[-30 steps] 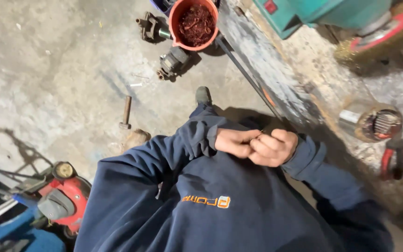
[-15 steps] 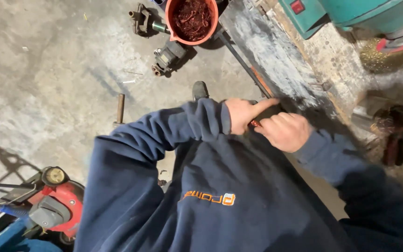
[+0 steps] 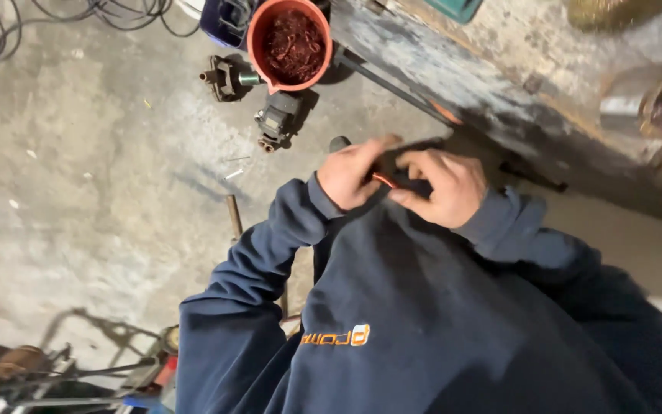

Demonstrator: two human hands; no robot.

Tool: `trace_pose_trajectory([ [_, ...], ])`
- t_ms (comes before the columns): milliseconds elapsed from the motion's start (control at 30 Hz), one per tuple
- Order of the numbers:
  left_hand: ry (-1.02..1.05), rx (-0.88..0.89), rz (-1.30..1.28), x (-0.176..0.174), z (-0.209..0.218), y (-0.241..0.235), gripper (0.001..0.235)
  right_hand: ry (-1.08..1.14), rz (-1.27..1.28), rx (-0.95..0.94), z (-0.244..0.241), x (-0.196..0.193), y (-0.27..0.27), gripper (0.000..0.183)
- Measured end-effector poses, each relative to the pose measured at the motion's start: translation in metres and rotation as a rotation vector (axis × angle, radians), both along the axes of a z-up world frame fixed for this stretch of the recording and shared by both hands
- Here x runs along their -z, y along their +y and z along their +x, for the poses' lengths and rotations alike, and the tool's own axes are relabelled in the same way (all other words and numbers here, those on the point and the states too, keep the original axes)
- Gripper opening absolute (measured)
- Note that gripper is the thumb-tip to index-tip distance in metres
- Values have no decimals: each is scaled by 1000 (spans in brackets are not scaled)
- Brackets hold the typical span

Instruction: Removing copper wire windings from an electric motor stator using pliers and cutters.

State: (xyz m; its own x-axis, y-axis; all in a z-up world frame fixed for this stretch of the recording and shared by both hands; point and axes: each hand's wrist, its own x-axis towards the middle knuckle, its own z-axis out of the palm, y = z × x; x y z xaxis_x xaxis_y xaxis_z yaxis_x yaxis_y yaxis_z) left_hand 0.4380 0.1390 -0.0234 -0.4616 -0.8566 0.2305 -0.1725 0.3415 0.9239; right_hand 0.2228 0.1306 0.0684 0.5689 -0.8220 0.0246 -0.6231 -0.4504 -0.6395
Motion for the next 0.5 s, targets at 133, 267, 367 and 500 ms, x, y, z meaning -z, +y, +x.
trace_pose_trajectory([
  [133, -88, 71, 278, 8, 0, 7, 79, 73, -120, -36, 3, 9, 7, 38],
  [267, -99, 20, 178, -1, 3, 5, 74, 184, -214, -85, 1, 31, 20, 24],
  [367, -142, -12, -190, 0, 15, -1, 56, -185, 569, 64, -7, 70, 27, 36],
  [500, -93, 24, -768, -7, 27, -13, 31, -702, 1355, 101, -13, 90, 27, 50],
])
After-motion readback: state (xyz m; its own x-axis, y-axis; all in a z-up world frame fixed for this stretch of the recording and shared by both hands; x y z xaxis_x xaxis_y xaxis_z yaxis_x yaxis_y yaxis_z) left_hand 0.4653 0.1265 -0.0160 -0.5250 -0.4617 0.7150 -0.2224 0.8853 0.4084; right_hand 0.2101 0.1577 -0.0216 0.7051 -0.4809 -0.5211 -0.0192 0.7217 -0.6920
